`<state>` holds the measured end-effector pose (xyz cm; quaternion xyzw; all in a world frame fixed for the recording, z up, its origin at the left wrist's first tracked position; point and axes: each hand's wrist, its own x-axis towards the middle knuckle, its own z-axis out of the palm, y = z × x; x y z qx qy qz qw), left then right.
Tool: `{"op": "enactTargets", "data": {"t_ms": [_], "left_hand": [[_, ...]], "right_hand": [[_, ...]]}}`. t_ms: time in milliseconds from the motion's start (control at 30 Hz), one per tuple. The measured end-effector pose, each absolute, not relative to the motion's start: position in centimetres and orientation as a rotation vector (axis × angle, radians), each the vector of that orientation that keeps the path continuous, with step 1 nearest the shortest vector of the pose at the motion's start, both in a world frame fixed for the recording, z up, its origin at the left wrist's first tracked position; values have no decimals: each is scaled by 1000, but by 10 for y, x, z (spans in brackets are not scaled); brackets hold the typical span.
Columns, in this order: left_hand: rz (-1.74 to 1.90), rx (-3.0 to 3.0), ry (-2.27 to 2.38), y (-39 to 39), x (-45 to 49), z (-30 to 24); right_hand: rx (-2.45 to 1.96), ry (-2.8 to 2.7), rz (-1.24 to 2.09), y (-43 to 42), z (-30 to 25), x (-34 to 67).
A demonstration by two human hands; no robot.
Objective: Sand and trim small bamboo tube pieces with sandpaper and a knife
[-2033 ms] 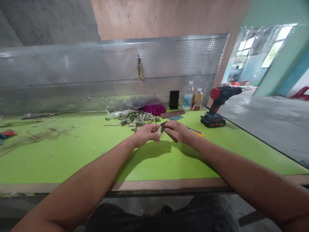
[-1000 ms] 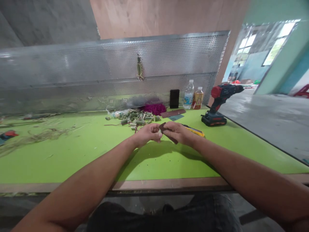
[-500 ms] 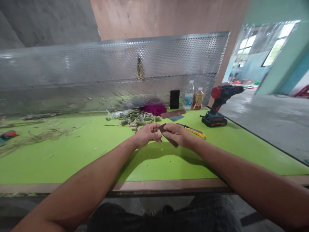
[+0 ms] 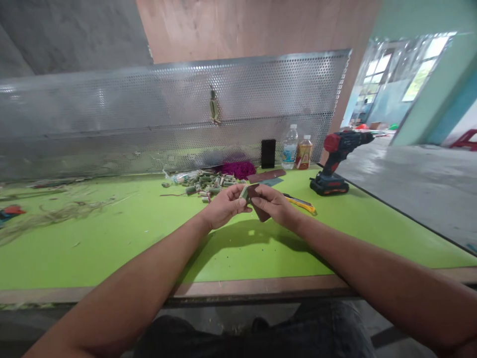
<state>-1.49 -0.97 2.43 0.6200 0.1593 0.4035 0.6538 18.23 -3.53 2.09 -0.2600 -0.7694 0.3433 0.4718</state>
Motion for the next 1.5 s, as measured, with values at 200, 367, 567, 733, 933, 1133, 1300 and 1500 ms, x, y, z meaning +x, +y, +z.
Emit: {"op": "enactTargets", "data": {"t_ms": [200,367,567,733,933,1133,1300,1500], "left_hand": [[839,1716,413,-11,-15,25],[753,1816,469,-12,-18,26],[700,1953,490,-14,-19,29],[688,1967,497,-15,-18,31],[675,1970,559,-15,-19,30],[662,1961,519,-16,-16,29],[631,1954,486,-15,-15,28],[610,1944,471,-14,-15,28]], "right_hand": [[-654,-1857,880,-38,22,182],[-761,-1925,674,-38,28,184],[-768,-2093,558,-39,33,188],[-814,-2104,489,-39,33,188],[-829,-2121,403,-35,31,189],[-804,-2106,486,-37,31,189],[-760,-2170,465,-41,33,187],[-755,-2170,415,-39,34,188]]}}
